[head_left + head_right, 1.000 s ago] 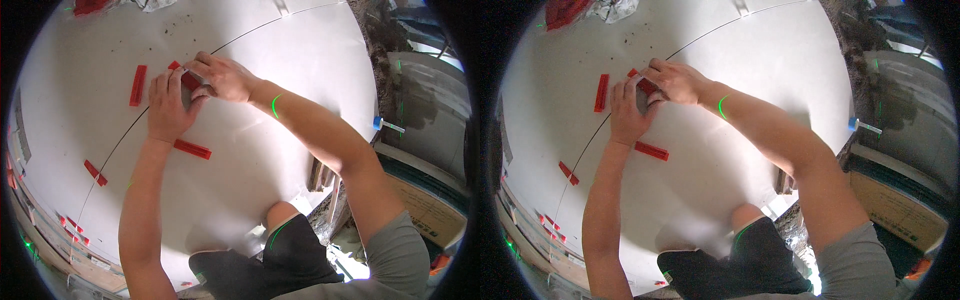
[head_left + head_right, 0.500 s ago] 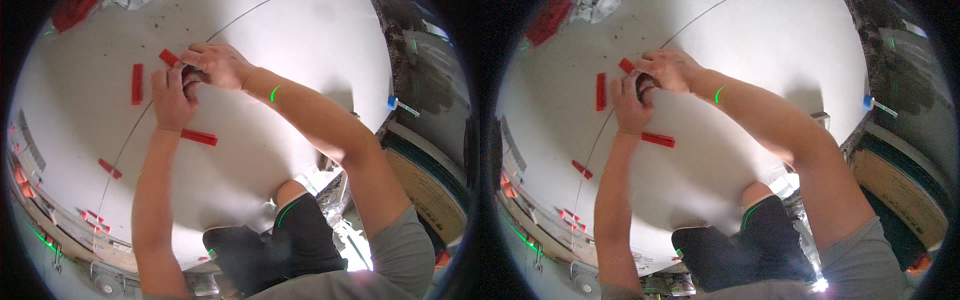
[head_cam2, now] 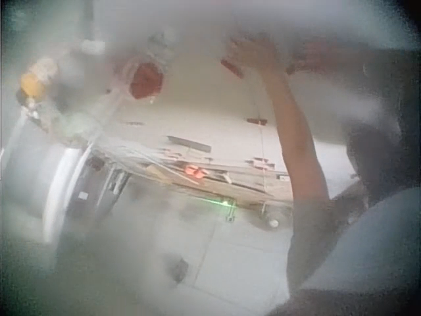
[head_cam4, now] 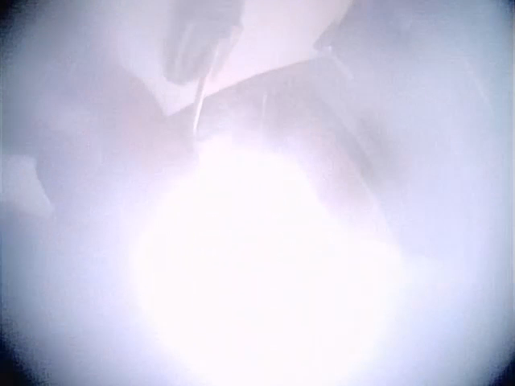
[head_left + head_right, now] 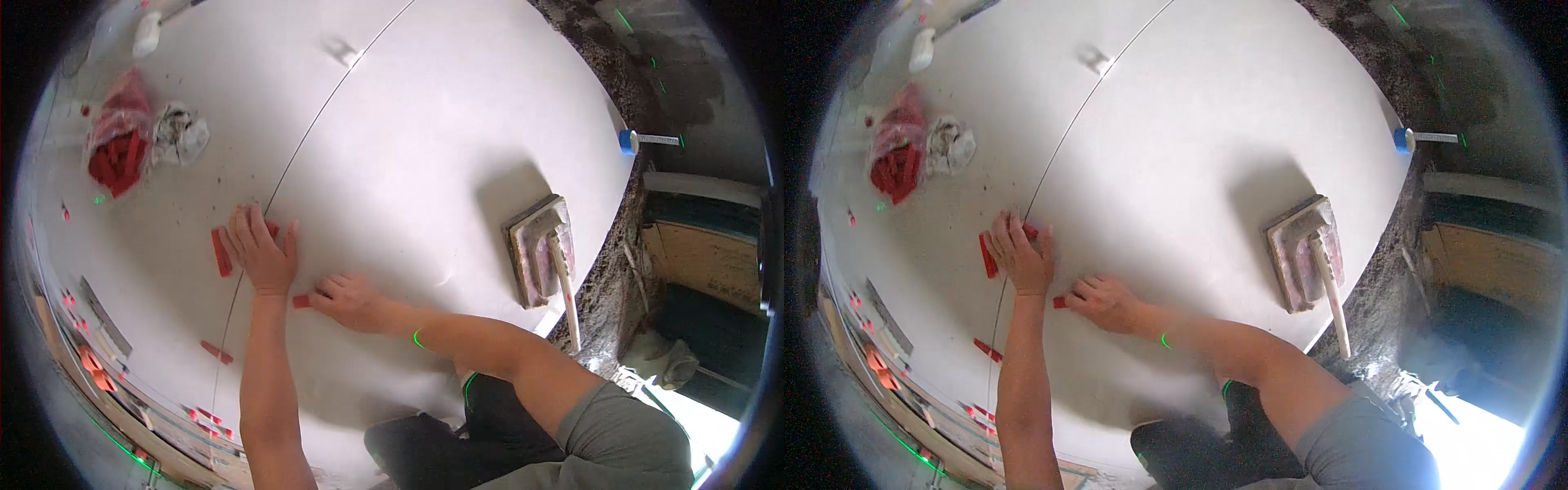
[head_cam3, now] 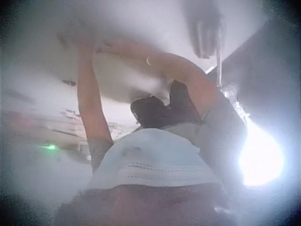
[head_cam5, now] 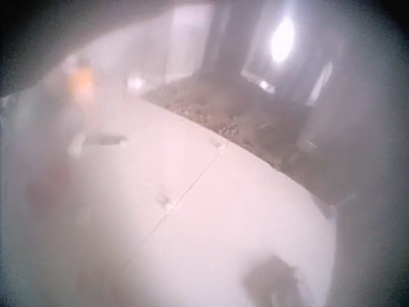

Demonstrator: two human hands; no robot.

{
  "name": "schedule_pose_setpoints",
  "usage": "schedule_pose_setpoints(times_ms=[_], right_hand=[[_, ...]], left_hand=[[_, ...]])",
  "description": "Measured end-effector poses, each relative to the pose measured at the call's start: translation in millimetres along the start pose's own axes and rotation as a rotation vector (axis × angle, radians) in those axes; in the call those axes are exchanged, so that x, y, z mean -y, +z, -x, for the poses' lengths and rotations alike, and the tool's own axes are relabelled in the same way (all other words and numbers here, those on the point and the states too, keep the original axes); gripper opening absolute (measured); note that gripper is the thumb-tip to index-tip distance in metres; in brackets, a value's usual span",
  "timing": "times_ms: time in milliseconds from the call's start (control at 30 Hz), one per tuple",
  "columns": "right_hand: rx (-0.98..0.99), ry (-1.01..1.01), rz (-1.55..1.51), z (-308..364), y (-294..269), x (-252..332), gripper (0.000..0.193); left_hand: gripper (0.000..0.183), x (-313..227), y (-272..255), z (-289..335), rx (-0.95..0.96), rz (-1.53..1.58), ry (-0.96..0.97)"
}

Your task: The person places a large white tile onto a prepared floor bed, uses a trowel to smooth the surface, and then uses a shovel to spread cement around the tile edges. Red tile spacers are used to maintain alignment.

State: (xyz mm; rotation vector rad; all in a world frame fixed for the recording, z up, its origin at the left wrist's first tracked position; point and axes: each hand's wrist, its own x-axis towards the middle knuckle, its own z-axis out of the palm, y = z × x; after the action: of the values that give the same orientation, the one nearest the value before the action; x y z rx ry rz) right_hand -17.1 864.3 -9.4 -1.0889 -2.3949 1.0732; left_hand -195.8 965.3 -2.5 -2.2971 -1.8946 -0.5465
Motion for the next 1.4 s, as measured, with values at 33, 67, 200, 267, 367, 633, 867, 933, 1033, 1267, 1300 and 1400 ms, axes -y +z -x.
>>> schedule_pose_setpoints(times_ms=[33,67,200,267,367,633,867,933,1033,1267,1300,1400], right_hand=[[0.086,0.075,-0.027,2.8,2.5,-7.4,0.031],[0.004,0.287,-0.260,9.1,-20.7,-10.3,0.016],[-0.495,0.623,-0.245,-13.1,-134.8,-85.3,0.026],[-0.557,0.629,-0.045,-40.5,-190.4,-116.4,0.028],[-0.503,0.515,0.045,-74.7,-232.2,-154.5,0.021],[-0.460,0.453,0.328,-132.6,-226.7,-182.8,0.024],[-0.479,0.435,0.240,-160.0,-222.3,-171.6,0.023],[-0.452,0.614,0.093,-165.7,-226.3,-154.7,0.025],[-0.487,0.750,0.040,-150.4,-224.5,-145.0,0.038],[-0.176,1.094,0.071,-194.3,-252.0,-122.4,0.072],[-0.185,1.109,0.015,-196.8,-252.9,-124.4,0.073],[-0.308,1.146,0.064,-202.1,-241.0,-131.3,0.073]], left_hand=[[0.075,-11.9,6.5,-13.0,0.006,0.041,0.036],[0.076,-20.6,7.8,-24.4,0.010,0.071,0.057],[0.085,-43.7,51.5,-98.1,0.259,-0.068,-0.046],[0.085,-43.4,71.0,-126.3,0.237,-0.177,-0.120],[0.081,-32.5,83.3,-139.0,0.280,-0.078,-0.021],[0.071,-15.1,71.4,-167.2,0.293,0.114,0.165],[0.073,-12.8,68.5,-172.4,0.245,0.129,0.170],[0.074,-13.2,64.6,-174.0,0.254,0.125,0.160],[0.075,-15.2,65.4,-174.5,0.284,0.107,0.128],[0.075,-16.8,59.7,-179.0,0.371,0.082,0.088],[0.074,-17.9,57.8,-179.4,0.375,0.080,0.089],[0.075,-23.1,59.3,-180.4,0.390,0.092,0.093]])
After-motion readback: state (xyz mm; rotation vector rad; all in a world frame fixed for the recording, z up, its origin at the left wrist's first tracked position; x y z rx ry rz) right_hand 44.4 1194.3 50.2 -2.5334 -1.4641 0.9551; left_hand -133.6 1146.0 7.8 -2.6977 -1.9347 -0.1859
